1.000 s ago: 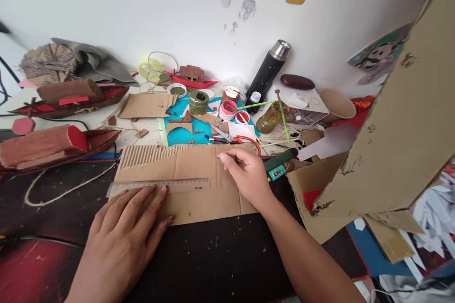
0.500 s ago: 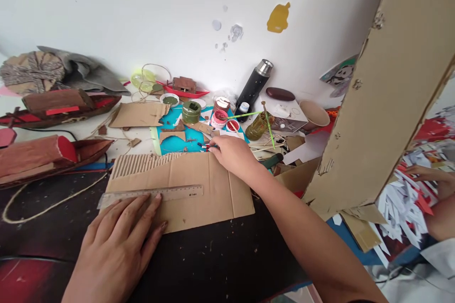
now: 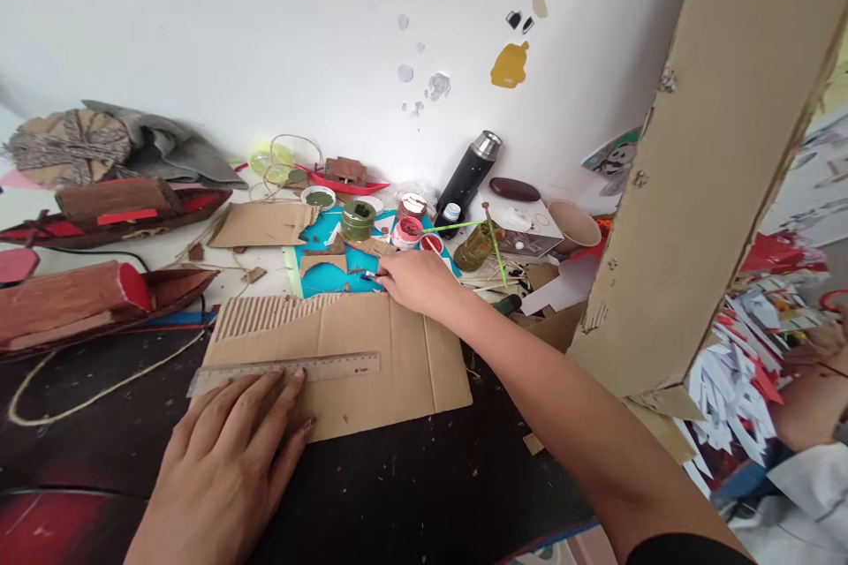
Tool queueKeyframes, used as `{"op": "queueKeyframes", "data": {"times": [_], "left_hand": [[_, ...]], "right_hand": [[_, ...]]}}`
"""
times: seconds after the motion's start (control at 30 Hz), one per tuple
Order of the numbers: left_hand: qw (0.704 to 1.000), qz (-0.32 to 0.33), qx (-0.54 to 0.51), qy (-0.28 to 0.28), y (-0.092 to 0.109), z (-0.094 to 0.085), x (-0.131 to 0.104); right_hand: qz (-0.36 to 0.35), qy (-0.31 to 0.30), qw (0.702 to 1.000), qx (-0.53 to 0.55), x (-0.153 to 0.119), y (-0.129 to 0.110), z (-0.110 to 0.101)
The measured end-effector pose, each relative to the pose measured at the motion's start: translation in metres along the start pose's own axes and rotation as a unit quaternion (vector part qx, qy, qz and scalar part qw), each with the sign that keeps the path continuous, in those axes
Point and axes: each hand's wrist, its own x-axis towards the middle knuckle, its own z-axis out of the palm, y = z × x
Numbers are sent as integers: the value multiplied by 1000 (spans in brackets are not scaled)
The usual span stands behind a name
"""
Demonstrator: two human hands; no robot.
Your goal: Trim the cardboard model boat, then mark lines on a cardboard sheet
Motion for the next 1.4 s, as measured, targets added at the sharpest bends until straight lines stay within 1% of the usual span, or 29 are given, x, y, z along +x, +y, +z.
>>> {"op": "queueKeyframes", "data": {"times": [0.17,0.23,0.3,0.37,0.43,0.47,0.53,0.63,0.73,0.83,0.93,1.03,1.13,1.17,1.23,1.33,1.4], "left_hand": [[1000,3,-6,3,0,0,-1],[1000,1,-7,3,0,1,-1],[1000,0,-8,1,0,1,-1],[1000,-1,-11,1,0,2,-1],[1000,-4,-17,3,0,2,-2],[1000,-6,-18,3,0,2,-2],[1000,-9,-17,4,0,2,-1],[1000,-4,-8,3,0,1,0],[1000,-2,-6,1,-1,1,0],[1000,-7,-14,-1,-1,1,-1],[1000,-14,-16,-12,-1,1,-2],[1000,-15,-17,-15,-1,1,-3],[1000,-18,-16,-20,-2,2,-3],[999,-19,-15,-21,-2,2,-4],[1000,-18,-12,-23,-2,2,-3],[1000,-10,-4,-23,-1,1,-2],[1000,-4,-1,-26,0,0,-2]], "right_hand": [[9,65,997,42,-4,-3,-7],[13,106,990,89,-3,-7,-14],[14,175,968,178,-2,-12,-22],[8,244,931,271,-2,-15,-27],[2,280,903,327,-2,-16,-26],[2,283,896,342,-3,-16,-23],[8,265,898,350,-6,-14,-12],[34,209,927,310,-14,-10,7],[71,177,944,268,-22,-7,22],[79,149,955,243,-31,-6,32],[88,161,951,251,-40,-6,40],[95,186,937,280,-46,-4,45],[69,232,919,312,-47,0,47],[55,244,917,312,-47,1,47],[25,245,927,284,-45,2,48],[-3,210,946,246,-43,1,50],[-11,197,950,240,-45,0,53]]}}
